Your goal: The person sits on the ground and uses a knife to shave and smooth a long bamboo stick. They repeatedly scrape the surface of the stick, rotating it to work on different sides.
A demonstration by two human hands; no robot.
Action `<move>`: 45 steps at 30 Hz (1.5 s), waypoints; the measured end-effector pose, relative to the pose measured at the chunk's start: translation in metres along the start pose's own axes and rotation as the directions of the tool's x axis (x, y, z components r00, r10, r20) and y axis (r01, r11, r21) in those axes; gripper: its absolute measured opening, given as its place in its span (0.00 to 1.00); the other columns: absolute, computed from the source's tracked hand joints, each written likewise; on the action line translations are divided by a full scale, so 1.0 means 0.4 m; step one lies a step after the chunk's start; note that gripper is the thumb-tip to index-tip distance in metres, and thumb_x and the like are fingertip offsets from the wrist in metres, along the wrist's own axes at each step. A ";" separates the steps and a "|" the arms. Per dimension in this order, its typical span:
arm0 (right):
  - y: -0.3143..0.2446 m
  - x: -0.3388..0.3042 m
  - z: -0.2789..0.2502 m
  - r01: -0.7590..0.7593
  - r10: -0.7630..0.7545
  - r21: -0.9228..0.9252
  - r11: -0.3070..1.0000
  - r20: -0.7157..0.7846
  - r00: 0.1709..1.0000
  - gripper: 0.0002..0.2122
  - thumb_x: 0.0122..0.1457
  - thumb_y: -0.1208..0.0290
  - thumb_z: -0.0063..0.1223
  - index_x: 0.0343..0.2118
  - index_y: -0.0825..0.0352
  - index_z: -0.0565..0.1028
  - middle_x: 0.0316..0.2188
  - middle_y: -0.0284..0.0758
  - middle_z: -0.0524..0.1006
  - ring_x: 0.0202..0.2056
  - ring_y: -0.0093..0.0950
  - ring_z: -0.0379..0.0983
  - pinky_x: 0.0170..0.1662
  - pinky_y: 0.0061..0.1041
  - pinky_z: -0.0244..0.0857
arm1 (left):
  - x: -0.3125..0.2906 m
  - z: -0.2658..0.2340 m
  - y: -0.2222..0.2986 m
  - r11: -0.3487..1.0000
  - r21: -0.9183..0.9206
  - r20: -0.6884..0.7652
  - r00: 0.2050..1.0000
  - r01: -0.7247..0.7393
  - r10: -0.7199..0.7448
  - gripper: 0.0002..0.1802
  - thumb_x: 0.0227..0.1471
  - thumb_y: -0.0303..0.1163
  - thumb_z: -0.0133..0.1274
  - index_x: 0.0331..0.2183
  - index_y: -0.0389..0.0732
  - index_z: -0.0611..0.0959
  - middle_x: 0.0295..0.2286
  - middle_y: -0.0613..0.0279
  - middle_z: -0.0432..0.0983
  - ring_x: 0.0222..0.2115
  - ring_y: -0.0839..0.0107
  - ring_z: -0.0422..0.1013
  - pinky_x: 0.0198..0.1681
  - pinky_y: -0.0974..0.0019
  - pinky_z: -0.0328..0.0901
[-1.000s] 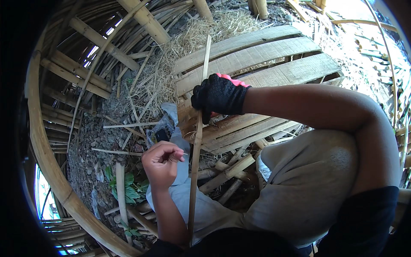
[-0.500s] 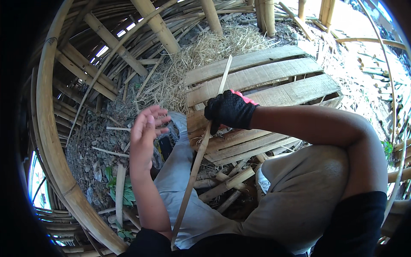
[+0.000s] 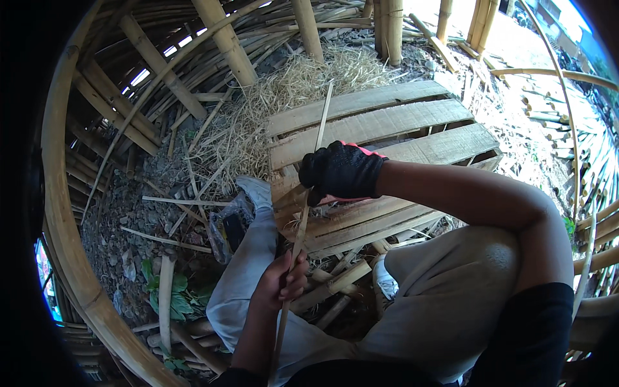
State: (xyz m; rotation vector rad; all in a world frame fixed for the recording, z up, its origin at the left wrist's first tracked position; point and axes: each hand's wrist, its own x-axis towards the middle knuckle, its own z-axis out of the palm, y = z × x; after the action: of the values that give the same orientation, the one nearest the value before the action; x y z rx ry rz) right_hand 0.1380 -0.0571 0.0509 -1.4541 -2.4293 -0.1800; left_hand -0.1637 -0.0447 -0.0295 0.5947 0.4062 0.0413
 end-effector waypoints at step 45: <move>0.063 0.149 -0.108 -0.842 0.750 -0.009 0.539 0.461 0.475 0.28 0.66 0.42 0.39 0.33 0.65 0.79 0.24 0.39 0.77 0.28 0.33 0.72 0.41 0.33 0.65 | -0.071 0.003 -0.038 0.999 0.049 -0.140 0.990 -0.013 0.020 0.20 0.67 0.51 0.39 0.32 0.45 0.69 0.13 0.72 0.58 0.08 0.80 0.52 0.12 0.73 0.50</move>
State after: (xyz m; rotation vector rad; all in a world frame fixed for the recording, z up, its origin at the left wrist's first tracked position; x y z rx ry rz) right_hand 0.1419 -0.0062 0.1097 -2.5294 -1.6051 0.6662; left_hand -0.1906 -0.0625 -0.0269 0.6444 0.5399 0.0895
